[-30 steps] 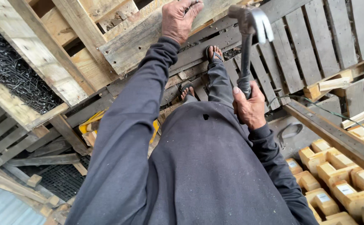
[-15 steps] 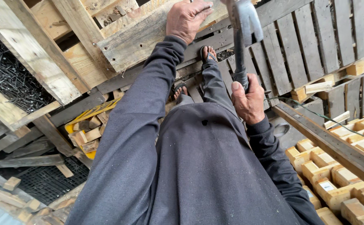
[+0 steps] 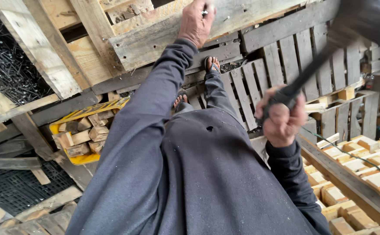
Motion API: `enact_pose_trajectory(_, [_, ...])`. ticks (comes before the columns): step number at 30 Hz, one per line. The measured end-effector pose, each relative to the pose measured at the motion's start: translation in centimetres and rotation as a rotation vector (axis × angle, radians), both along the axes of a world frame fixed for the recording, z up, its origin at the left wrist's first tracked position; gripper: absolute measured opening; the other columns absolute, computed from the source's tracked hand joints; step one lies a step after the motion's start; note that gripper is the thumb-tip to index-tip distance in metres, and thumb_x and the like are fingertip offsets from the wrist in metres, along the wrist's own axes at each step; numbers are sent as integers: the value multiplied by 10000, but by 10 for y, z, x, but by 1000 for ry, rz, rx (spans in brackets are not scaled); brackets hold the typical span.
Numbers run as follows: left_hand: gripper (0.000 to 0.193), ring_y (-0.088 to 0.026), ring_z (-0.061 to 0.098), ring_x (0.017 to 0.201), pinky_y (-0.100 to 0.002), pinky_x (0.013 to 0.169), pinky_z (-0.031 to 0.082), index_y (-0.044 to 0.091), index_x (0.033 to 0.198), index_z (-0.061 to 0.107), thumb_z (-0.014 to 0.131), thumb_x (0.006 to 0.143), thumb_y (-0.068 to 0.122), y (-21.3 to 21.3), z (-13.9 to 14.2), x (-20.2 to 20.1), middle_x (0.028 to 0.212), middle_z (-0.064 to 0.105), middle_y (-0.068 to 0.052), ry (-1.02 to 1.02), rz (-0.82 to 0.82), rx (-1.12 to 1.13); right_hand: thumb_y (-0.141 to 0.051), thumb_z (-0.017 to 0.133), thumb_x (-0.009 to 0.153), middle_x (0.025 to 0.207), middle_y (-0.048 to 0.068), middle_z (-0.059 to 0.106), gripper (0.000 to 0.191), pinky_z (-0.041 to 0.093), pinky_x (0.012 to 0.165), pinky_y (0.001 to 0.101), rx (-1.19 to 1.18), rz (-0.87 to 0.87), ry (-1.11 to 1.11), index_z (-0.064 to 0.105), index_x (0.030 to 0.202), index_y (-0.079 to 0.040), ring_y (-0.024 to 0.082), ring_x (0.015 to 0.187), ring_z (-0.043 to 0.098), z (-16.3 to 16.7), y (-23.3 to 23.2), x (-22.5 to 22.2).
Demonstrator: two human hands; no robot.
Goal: The person picks nails from a crate of nails and hammers them into wooden pallet boards to fasten the slats, working across several pallet sections. They reposition boards and pallets by hand between nails and continue hammering.
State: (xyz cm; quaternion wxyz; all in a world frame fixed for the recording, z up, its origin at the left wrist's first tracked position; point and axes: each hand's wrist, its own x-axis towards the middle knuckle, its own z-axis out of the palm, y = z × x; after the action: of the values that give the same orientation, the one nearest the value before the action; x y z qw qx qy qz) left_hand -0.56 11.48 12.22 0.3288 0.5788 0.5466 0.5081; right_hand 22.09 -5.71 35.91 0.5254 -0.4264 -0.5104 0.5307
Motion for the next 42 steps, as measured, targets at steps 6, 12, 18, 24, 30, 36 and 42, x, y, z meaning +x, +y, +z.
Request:
enact_pose_trajectory(6, [127, -107, 592, 604, -294, 554, 519, 67, 994, 525, 520, 1097, 141, 4, -11, -3, 721, 590, -44, 12, 382, 69, -311, 651, 965, 773, 40, 615, 365, 537, 501, 279, 479, 52, 18, 568, 1023, 39, 127, 563, 620, -52, 20, 11])
enact_pose_trajectory(12, [147, -276, 652, 711, -380, 618, 476, 72, 1236, 469, 485, 1102, 131, -4, 3, 6, 823, 616, -117, 94, 456, 95, -348, 555, 1051, 741, 29, 573, 283, 467, 530, 289, -525, -37, -723, 617, 1003, -76, 134, 595, 554, -56, 12, 11])
enact_pose_trajectory(18, [144, -154, 647, 690, -311, 639, 570, 91, 1192, 428, 523, 1088, 118, 5, -2, 1, 835, 597, -58, -87, 393, 81, -347, 451, 1177, 725, 26, 614, 387, 458, 628, 319, 381, -164, 171, 644, 973, -82, 192, 665, 534, 24, 19, 84])
enact_pose_trajectory(24, [137, -153, 613, 709, -293, 687, 548, 96, 1190, 447, 535, 1091, 127, 0, 7, 2, 850, 581, -56, -152, 433, 145, -324, 458, 1165, 735, 31, 604, 344, 454, 619, 319, 497, -197, 301, 625, 978, -89, 186, 666, 531, 40, 30, 61])
enact_pose_trajectory(30, [122, -137, 609, 730, -297, 695, 545, 103, 1207, 477, 516, 1097, 140, 0, 16, -5, 882, 603, -62, -155, 482, 113, -301, 465, 1152, 745, 35, 595, 302, 450, 610, 320, -599, 71, -698, 606, 983, -96, 181, 668, 528, -41, 29, -47])
enact_pose_trajectory(36, [153, -102, 618, 767, -274, 714, 564, 80, 1186, 476, 577, 1085, 132, 4, -2, 2, 874, 614, -45, -211, 475, 144, -278, 473, 1140, 755, 39, 585, 259, 446, 601, 320, 237, -125, 58, 588, 988, -103, 176, 670, 525, 4, 30, 95])
enact_pose_trajectory(42, [124, -107, 474, 648, -232, 632, 448, 68, 1140, 459, 568, 1088, 98, 5, -2, 6, 776, 495, -52, -300, 485, 115, -255, 480, 1128, 765, 43, 575, 217, 442, 593, 320, 466, -169, 316, 569, 993, -110, 171, 672, 523, 28, 55, 53])
